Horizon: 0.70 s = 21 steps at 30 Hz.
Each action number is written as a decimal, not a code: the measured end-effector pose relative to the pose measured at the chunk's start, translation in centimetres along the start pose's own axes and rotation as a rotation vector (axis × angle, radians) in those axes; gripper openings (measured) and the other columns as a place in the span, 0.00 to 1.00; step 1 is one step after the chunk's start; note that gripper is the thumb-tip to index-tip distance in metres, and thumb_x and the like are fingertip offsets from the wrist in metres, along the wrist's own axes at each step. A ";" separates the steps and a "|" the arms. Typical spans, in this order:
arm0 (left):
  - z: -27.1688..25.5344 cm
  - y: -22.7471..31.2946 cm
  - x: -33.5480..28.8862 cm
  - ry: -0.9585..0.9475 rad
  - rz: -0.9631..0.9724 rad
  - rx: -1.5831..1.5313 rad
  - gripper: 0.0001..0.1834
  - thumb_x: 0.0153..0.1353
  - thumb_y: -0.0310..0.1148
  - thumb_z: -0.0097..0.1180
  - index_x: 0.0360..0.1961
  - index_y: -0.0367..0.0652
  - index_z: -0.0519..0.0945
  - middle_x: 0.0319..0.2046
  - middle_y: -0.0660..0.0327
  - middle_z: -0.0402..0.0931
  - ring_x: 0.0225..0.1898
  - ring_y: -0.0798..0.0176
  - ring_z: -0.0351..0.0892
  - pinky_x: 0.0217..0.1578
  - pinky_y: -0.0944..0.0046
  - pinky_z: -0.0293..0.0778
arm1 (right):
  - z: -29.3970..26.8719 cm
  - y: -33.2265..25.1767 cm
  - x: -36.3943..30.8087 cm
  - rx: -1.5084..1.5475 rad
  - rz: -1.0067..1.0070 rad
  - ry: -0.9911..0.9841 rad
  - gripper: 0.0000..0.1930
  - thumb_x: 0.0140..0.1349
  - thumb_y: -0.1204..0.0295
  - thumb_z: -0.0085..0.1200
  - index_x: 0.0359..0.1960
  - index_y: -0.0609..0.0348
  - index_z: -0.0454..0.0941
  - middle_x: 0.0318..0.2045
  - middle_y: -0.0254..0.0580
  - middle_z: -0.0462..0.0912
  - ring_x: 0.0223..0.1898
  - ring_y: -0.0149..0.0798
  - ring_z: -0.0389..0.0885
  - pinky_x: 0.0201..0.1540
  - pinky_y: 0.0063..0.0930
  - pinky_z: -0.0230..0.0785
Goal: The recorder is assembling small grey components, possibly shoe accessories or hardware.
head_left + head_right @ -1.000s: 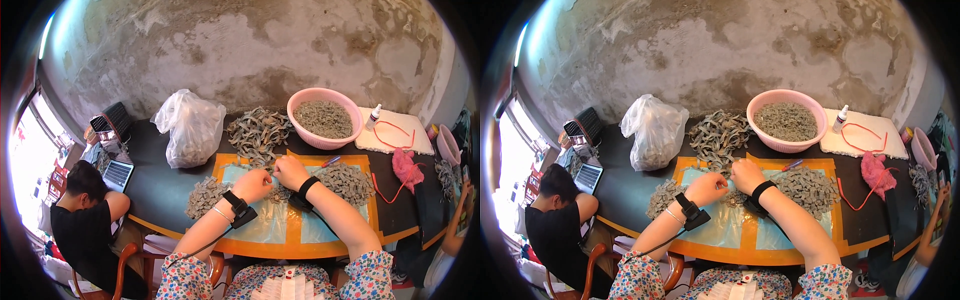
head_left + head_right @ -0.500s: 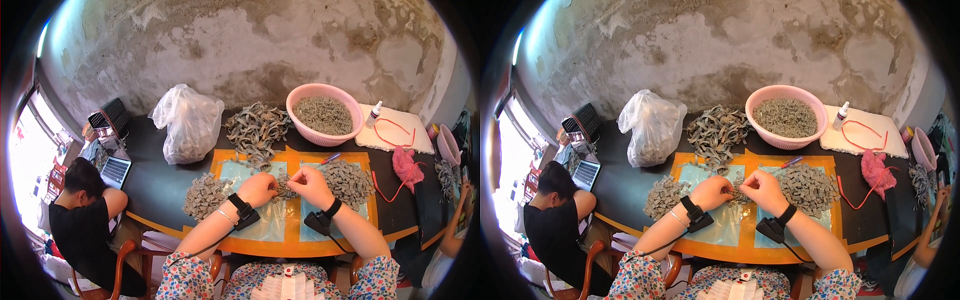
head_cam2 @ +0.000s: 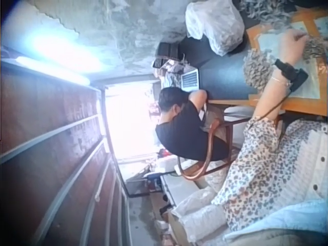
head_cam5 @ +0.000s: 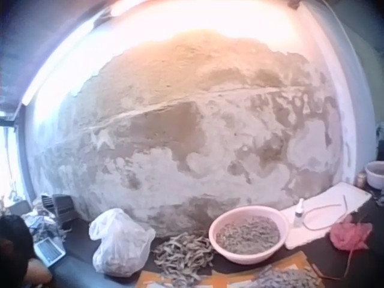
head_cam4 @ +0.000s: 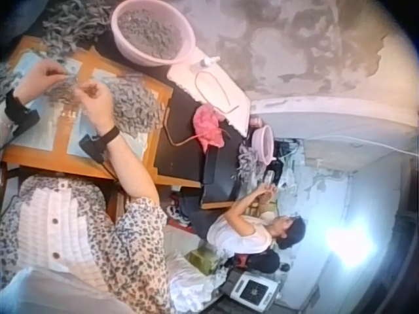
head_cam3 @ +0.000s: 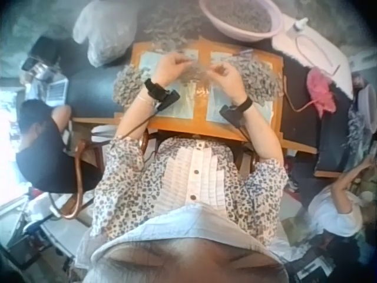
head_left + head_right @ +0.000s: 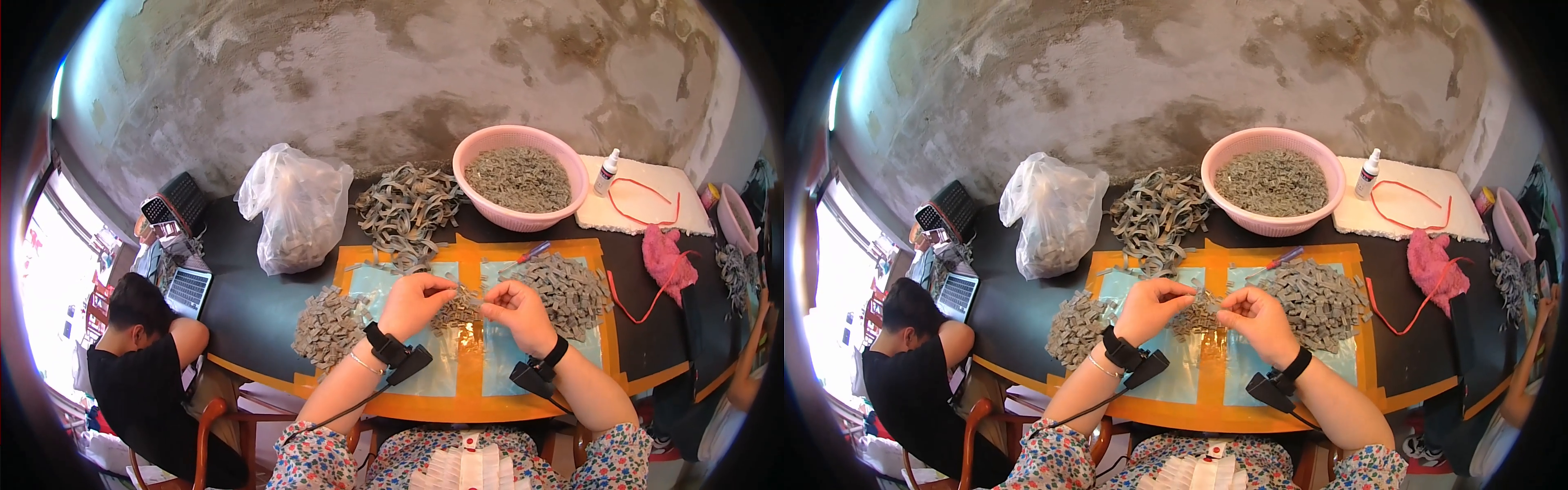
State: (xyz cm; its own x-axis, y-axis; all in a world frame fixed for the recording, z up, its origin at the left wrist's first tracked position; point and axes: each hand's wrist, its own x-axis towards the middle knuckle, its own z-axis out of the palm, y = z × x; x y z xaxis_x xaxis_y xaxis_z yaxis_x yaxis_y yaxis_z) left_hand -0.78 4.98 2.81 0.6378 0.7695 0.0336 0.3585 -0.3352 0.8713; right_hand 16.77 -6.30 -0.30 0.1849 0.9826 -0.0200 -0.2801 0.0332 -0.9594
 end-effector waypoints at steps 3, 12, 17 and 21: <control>1.1 0.4 0.1 -0.062 -0.024 -0.290 0.09 0.55 0.26 0.57 0.38 0.34 0.79 0.28 0.63 0.77 0.28 0.72 0.75 0.32 0.73 0.71 | -0.2 -0.8 0.0 0.214 -0.020 -0.041 0.12 0.55 0.80 0.55 0.41 0.63 0.73 0.32 0.33 0.76 0.35 0.25 0.74 0.40 0.17 0.68; 4.0 -1.3 -0.4 -0.176 -0.182 -0.994 0.10 0.58 0.22 0.53 0.42 0.33 0.75 0.36 0.58 0.76 0.35 0.66 0.77 0.38 0.68 0.75 | -0.9 -0.2 -0.1 0.248 0.044 -0.062 0.09 0.56 0.79 0.55 0.39 0.63 0.75 0.34 0.35 0.78 0.35 0.25 0.74 0.40 0.18 0.67; 4.1 -1.9 -0.7 -0.210 -0.145 -1.030 0.12 0.58 0.22 0.53 0.44 0.33 0.75 0.37 0.57 0.77 0.35 0.66 0.77 0.39 0.69 0.75 | -0.5 -0.3 -0.1 0.185 0.070 -0.027 0.09 0.55 0.78 0.56 0.38 0.64 0.75 0.34 0.36 0.78 0.36 0.26 0.75 0.41 0.18 0.68; 4.1 -1.7 -0.7 -0.178 -0.132 -0.969 0.11 0.57 0.20 0.52 0.43 0.33 0.75 0.38 0.56 0.76 0.35 0.66 0.77 0.39 0.67 0.75 | -0.1 -0.5 -0.2 0.089 0.091 -0.008 0.09 0.55 0.78 0.56 0.37 0.65 0.74 0.34 0.36 0.78 0.35 0.26 0.76 0.41 0.18 0.69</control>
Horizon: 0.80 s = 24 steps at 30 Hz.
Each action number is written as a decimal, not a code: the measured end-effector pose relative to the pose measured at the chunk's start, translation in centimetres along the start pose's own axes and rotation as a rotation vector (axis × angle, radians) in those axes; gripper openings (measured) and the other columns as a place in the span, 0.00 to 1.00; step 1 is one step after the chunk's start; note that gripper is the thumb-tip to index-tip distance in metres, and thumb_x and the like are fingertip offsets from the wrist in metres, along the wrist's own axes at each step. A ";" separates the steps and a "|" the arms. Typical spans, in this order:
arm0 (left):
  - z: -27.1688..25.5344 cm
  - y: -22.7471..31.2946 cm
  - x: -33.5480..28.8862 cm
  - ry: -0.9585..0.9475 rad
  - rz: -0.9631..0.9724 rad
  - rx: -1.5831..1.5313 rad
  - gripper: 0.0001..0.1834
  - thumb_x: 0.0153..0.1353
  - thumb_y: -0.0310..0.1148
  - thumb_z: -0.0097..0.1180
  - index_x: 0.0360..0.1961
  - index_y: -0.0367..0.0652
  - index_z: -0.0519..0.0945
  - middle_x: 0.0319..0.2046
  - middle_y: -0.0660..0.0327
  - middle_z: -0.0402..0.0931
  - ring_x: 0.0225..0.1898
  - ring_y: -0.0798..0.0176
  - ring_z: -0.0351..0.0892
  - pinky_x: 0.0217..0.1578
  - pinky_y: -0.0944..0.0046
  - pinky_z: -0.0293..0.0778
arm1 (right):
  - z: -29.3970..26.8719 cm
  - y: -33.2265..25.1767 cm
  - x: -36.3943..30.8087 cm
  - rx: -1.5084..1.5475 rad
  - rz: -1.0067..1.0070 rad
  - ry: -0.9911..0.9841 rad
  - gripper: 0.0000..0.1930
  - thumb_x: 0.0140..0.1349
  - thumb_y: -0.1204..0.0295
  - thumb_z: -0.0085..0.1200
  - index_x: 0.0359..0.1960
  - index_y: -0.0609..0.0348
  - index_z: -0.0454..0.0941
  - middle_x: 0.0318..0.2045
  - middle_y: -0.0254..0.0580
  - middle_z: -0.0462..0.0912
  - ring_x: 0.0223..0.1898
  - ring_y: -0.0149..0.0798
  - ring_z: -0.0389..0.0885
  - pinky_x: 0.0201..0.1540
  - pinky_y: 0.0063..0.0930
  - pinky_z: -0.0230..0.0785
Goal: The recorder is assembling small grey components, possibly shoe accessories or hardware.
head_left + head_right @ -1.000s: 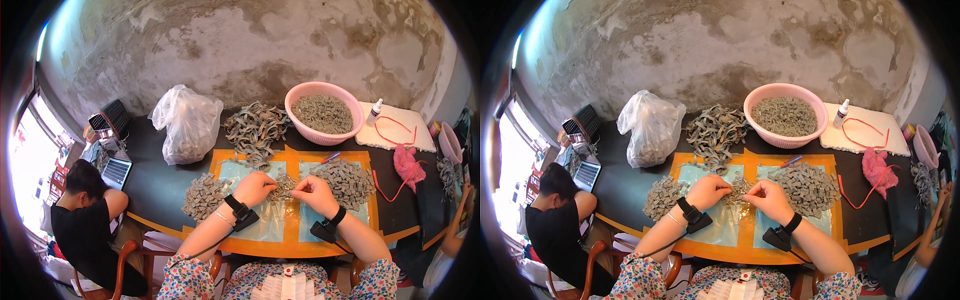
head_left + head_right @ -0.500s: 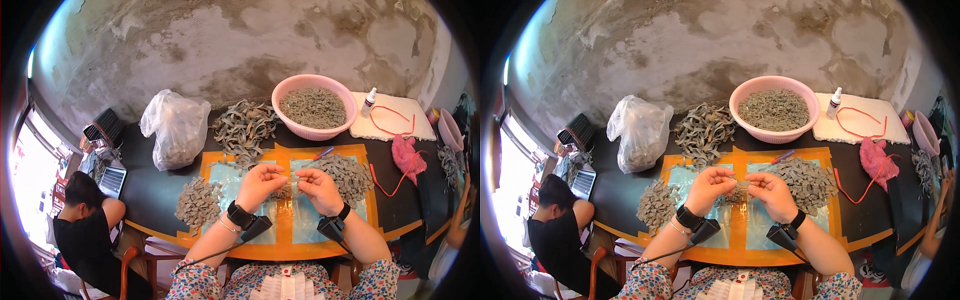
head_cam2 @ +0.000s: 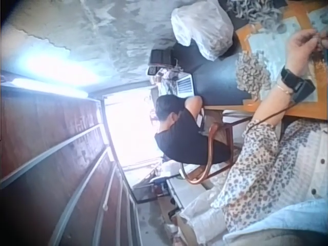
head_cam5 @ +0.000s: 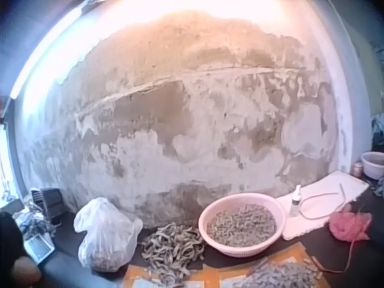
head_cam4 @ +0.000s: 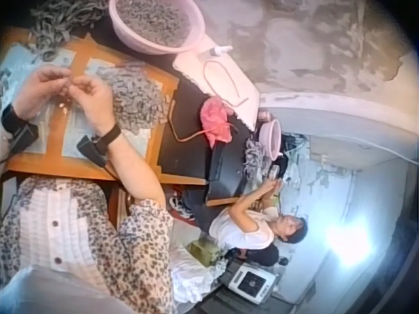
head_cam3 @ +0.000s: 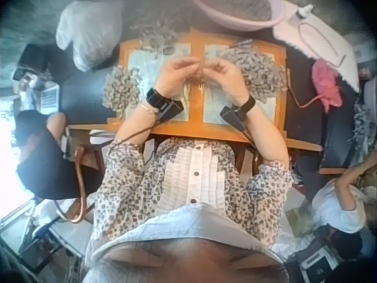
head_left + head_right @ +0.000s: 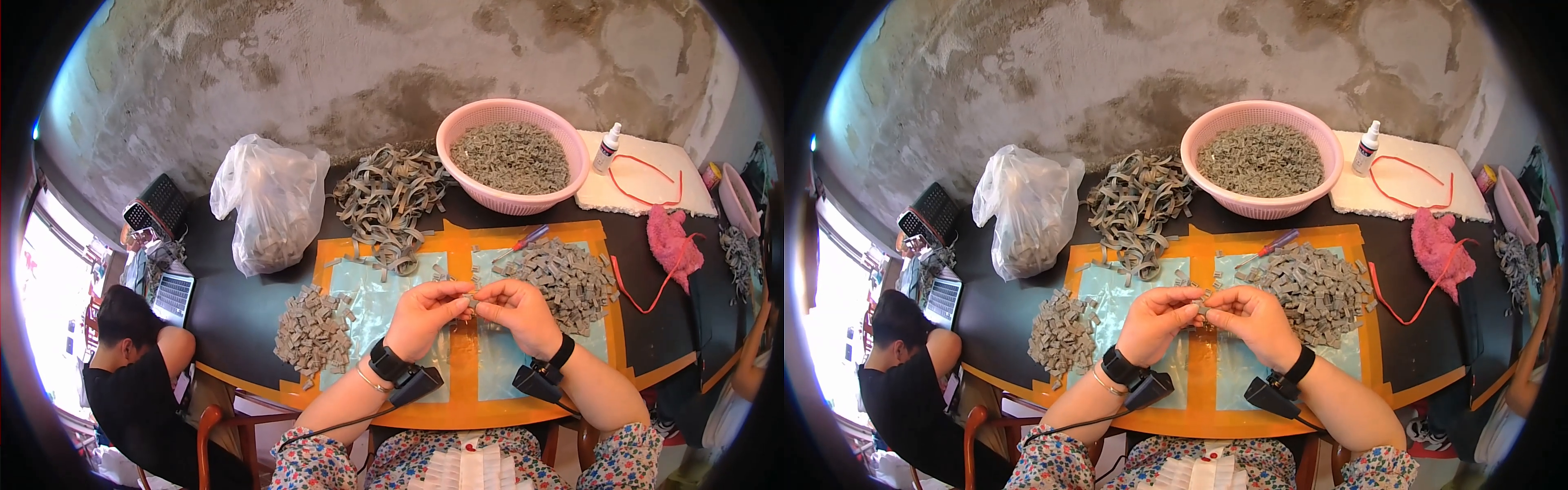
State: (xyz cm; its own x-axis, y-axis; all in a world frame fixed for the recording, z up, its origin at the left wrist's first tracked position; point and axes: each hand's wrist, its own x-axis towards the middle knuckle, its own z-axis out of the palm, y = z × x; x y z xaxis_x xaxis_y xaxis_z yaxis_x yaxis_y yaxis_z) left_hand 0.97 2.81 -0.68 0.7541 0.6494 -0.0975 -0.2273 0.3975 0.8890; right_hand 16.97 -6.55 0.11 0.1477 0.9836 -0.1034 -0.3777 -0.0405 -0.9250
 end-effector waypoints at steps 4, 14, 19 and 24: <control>-0.1 -0.5 0.1 0.005 0.090 -0.045 0.10 0.56 0.20 0.53 0.41 0.34 0.75 0.36 0.56 0.77 0.35 0.66 0.77 0.39 0.68 0.75 | 0.0 0.2 -0.1 -0.047 -0.021 0.018 0.07 0.56 0.78 0.56 0.36 0.63 0.74 0.32 0.35 0.77 0.34 0.25 0.75 0.39 0.18 0.69; 0.2 -0.4 -0.3 0.010 0.064 0.033 0.10 0.56 0.21 0.54 0.40 0.35 0.75 0.34 0.56 0.77 0.34 0.65 0.78 0.39 0.68 0.75 | -0.2 -0.2 -0.1 0.131 0.037 -0.083 0.05 0.58 0.73 0.55 0.33 0.61 0.73 0.27 0.33 0.76 0.29 0.26 0.73 0.36 0.19 0.66; 0.9 -0.1 -0.4 0.008 0.113 0.065 0.10 0.56 0.21 0.54 0.41 0.34 0.75 0.35 0.57 0.77 0.35 0.65 0.78 0.39 0.68 0.75 | -0.9 -0.1 0.1 0.236 0.136 -0.172 0.06 0.59 0.73 0.54 0.33 0.62 0.74 0.28 0.32 0.76 0.30 0.26 0.72 0.36 0.18 0.65; 1.3 0.3 -0.8 -0.032 0.181 0.233 0.09 0.57 0.21 0.54 0.40 0.33 0.76 0.36 0.58 0.76 0.37 0.66 0.77 0.39 0.68 0.75 | -0.8 -0.2 0.0 0.292 0.165 -0.203 0.06 0.59 0.73 0.54 0.34 0.61 0.74 0.28 0.32 0.76 0.29 0.25 0.72 0.36 0.17 0.66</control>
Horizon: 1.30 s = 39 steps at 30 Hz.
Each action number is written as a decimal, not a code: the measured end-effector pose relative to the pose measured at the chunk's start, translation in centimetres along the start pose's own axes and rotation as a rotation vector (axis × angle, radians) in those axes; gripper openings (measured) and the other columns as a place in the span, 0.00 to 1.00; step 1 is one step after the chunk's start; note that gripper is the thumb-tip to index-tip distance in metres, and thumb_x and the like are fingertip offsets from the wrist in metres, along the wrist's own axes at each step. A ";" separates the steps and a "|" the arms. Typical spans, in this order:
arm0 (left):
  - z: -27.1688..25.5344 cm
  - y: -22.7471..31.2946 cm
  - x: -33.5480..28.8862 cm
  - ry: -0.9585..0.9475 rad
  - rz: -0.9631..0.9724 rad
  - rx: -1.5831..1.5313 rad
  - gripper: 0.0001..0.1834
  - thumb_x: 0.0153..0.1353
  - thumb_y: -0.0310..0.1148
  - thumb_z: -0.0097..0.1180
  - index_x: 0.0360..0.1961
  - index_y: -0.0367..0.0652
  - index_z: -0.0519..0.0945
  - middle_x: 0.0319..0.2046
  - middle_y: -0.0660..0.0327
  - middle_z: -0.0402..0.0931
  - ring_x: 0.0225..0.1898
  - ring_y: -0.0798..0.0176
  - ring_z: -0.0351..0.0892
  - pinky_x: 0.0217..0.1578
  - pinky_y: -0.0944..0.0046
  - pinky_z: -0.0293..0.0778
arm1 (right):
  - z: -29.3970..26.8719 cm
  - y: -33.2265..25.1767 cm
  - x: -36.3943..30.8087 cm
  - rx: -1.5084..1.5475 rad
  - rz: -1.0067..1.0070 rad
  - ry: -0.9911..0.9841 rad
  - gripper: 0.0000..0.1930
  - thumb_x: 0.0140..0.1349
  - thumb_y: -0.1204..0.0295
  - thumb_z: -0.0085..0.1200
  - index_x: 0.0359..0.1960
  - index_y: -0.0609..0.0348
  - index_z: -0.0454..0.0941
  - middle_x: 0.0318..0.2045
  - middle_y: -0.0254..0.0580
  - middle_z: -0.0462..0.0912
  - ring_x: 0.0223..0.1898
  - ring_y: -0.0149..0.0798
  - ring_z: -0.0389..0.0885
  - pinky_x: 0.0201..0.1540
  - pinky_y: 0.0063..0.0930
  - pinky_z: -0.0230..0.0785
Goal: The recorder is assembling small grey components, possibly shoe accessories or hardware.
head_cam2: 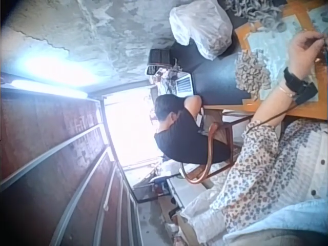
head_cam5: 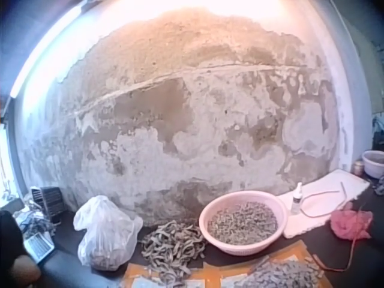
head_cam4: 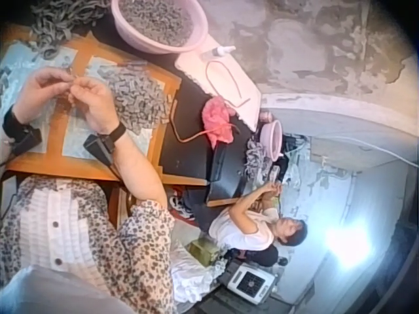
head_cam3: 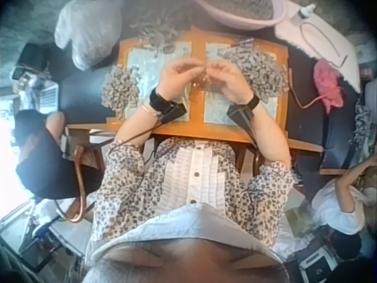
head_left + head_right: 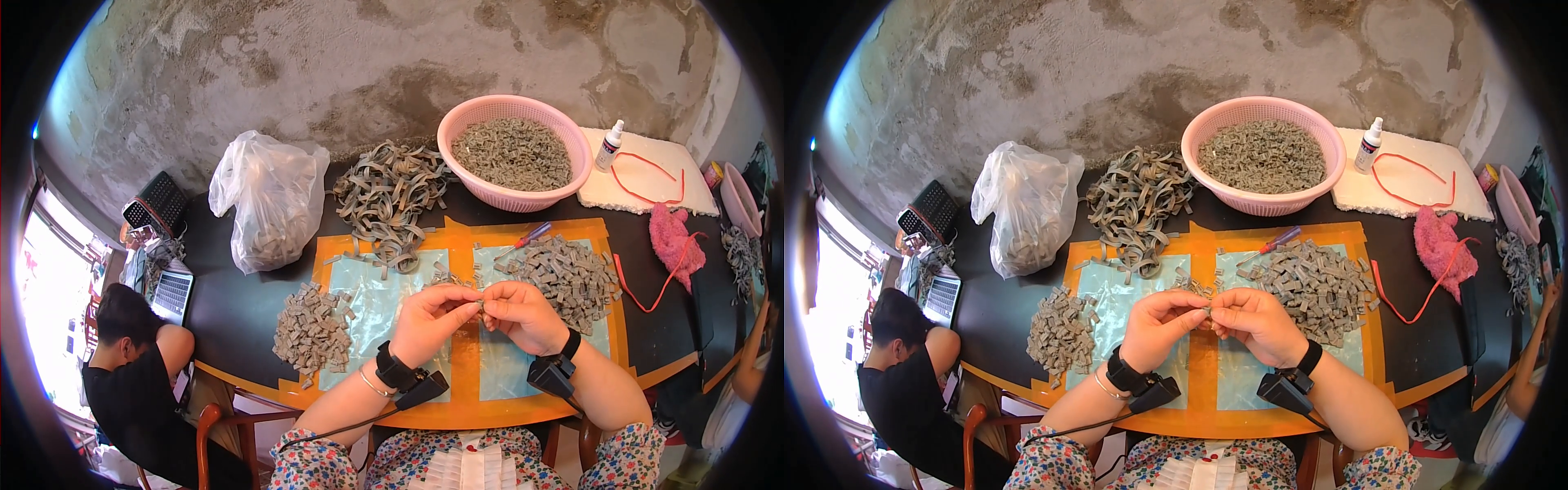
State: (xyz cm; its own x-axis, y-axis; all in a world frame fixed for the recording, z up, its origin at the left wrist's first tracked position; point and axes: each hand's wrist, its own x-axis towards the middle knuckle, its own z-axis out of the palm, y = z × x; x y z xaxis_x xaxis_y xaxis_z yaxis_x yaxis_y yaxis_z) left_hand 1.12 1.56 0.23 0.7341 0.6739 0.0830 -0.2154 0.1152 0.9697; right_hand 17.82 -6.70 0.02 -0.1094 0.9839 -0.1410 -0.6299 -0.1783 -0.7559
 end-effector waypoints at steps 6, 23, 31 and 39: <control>-0.3 -0.1 0.1 0.037 -0.037 0.017 0.08 0.57 0.22 0.53 0.39 0.34 0.75 0.38 0.57 0.75 0.36 0.66 0.78 0.38 0.68 0.75 | 0.3 0.3 0.0 -0.086 -0.056 0.063 0.05 0.59 0.73 0.53 0.33 0.61 0.74 0.29 0.34 0.77 0.30 0.26 0.73 0.36 0.18 0.66; -0.9 -1.1 0.5 0.018 -0.131 -0.273 0.11 0.62 0.25 0.48 0.46 0.36 0.73 0.35 0.61 0.75 0.36 0.70 0.74 0.41 0.69 0.71 | 0.4 0.5 0.2 -0.086 -0.163 0.174 0.05 0.59 0.72 0.53 0.34 0.59 0.72 0.27 0.33 0.77 0.29 0.25 0.74 0.34 0.17 0.66; -1.1 -0.7 0.6 -0.028 -0.128 -0.290 0.11 0.61 0.24 0.48 0.46 0.34 0.73 0.34 0.59 0.76 0.36 0.67 0.75 0.40 0.68 0.72 | 0.4 0.5 0.3 -0.083 -0.097 0.134 0.06 0.60 0.71 0.52 0.34 0.60 0.72 0.26 0.33 0.77 0.28 0.25 0.73 0.34 0.17 0.66; -1.4 -1.1 0.5 -0.026 -0.162 -0.300 0.09 0.61 0.24 0.49 0.42 0.33 0.74 0.34 0.57 0.76 0.35 0.67 0.76 0.39 0.68 0.73 | 0.3 0.3 0.1 -0.031 -0.066 0.073 0.06 0.62 0.71 0.50 0.35 0.61 0.72 0.27 0.34 0.76 0.28 0.25 0.72 0.33 0.16 0.65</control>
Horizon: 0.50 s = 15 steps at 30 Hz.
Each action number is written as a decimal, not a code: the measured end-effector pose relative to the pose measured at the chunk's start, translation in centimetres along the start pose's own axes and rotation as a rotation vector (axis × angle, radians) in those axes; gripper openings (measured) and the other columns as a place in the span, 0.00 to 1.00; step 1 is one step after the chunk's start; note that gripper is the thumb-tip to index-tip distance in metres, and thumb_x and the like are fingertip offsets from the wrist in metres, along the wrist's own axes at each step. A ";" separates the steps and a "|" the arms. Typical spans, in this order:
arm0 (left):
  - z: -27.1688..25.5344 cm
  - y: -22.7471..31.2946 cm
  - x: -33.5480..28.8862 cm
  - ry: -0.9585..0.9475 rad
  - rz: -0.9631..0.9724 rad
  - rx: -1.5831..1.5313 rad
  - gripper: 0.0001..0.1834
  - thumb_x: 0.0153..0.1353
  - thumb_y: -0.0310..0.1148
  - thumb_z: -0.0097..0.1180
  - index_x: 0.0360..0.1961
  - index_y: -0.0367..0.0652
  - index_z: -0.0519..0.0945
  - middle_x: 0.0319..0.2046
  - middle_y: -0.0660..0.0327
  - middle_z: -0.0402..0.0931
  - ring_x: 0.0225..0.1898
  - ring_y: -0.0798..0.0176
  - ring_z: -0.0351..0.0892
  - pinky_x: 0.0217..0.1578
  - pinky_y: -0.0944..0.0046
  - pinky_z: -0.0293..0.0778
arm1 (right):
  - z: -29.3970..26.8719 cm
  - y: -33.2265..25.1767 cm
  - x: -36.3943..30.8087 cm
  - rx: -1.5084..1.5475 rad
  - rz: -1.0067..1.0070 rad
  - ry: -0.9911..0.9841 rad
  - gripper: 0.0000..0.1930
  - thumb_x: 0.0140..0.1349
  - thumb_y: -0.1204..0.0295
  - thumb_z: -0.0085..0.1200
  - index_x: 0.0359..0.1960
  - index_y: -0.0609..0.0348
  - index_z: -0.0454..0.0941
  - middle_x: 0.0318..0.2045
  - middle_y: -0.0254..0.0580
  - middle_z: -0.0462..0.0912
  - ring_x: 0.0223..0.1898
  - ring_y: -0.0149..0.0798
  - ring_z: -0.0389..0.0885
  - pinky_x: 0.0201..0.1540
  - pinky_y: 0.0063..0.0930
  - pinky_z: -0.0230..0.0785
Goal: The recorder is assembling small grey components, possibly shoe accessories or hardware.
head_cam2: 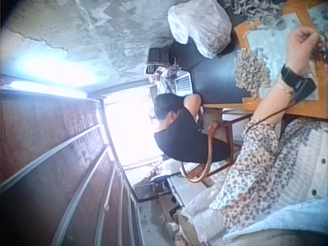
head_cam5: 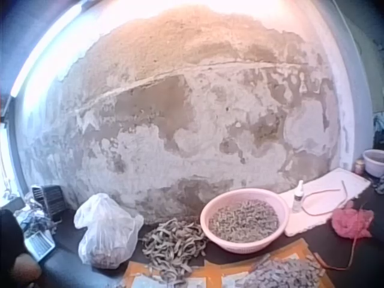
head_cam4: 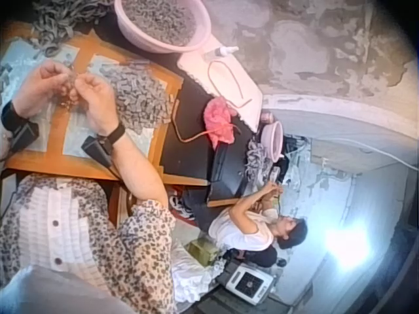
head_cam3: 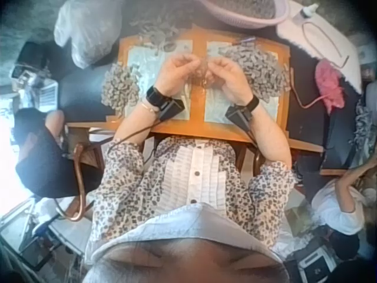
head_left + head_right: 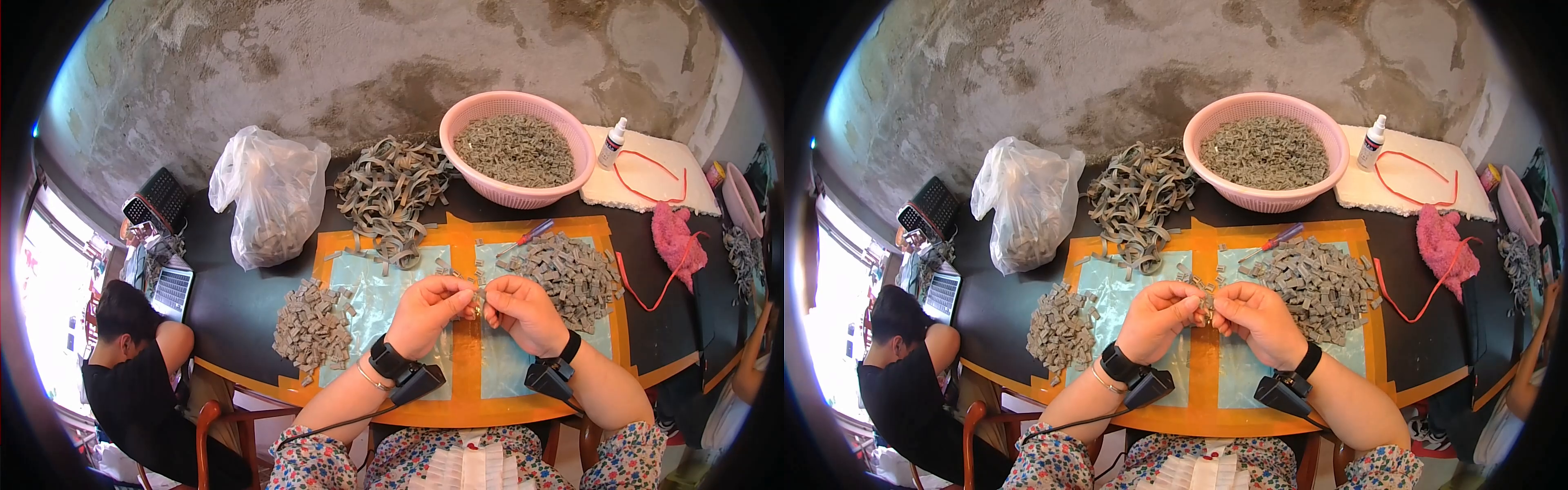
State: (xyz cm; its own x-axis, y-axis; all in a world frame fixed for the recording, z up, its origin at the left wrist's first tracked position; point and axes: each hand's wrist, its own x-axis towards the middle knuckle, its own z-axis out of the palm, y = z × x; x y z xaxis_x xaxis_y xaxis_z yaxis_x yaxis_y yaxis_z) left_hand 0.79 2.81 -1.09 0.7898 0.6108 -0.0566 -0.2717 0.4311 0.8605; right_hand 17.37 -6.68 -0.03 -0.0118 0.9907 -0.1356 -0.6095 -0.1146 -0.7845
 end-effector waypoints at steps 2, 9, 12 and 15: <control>0.0 0.0 -0.1 -0.006 -0.001 -0.018 0.09 0.61 0.24 0.50 0.42 0.33 0.74 0.35 0.57 0.76 0.35 0.67 0.76 0.39 0.68 0.72 | 0.0 0.0 0.0 0.002 0.018 -0.005 0.06 0.62 0.70 0.50 0.34 0.61 0.73 0.26 0.34 0.76 0.27 0.25 0.72 0.32 0.16 0.65; -0.1 0.1 -0.1 -0.019 -0.009 -0.012 0.11 0.60 0.23 0.50 0.44 0.34 0.74 0.37 0.57 0.76 0.36 0.67 0.75 0.40 0.68 0.72 | 0.0 0.0 -0.1 0.061 0.129 -0.044 0.07 0.62 0.70 0.49 0.33 0.61 0.73 0.24 0.33 0.75 0.24 0.24 0.71 0.29 0.16 0.63; 0.4 0.2 -0.1 -0.003 -0.004 0.018 0.08 0.59 0.23 0.51 0.41 0.34 0.75 0.35 0.58 0.76 0.34 0.67 0.75 0.39 0.69 0.73 | 0.0 -0.2 0.0 0.116 0.165 -0.097 0.07 0.63 0.70 0.48 0.34 0.61 0.73 0.23 0.33 0.75 0.24 0.25 0.71 0.28 0.16 0.62; 0.6 0.4 -0.1 -0.019 -0.002 -0.025 0.05 0.58 0.23 0.53 0.36 0.35 0.75 0.32 0.60 0.76 0.32 0.68 0.75 0.37 0.69 0.73 | -0.4 -0.3 0.0 0.170 0.212 -0.163 0.08 0.63 0.69 0.48 0.34 0.62 0.74 0.22 0.33 0.75 0.23 0.25 0.70 0.28 0.16 0.62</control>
State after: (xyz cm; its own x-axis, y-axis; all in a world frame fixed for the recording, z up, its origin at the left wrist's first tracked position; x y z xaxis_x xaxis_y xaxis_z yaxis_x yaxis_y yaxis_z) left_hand 0.91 2.53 -0.40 0.8006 0.5972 -0.0483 -0.2837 0.4488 0.8474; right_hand 17.86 -6.71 -0.02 -0.2715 0.9463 -0.1757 -0.7031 -0.3197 -0.6352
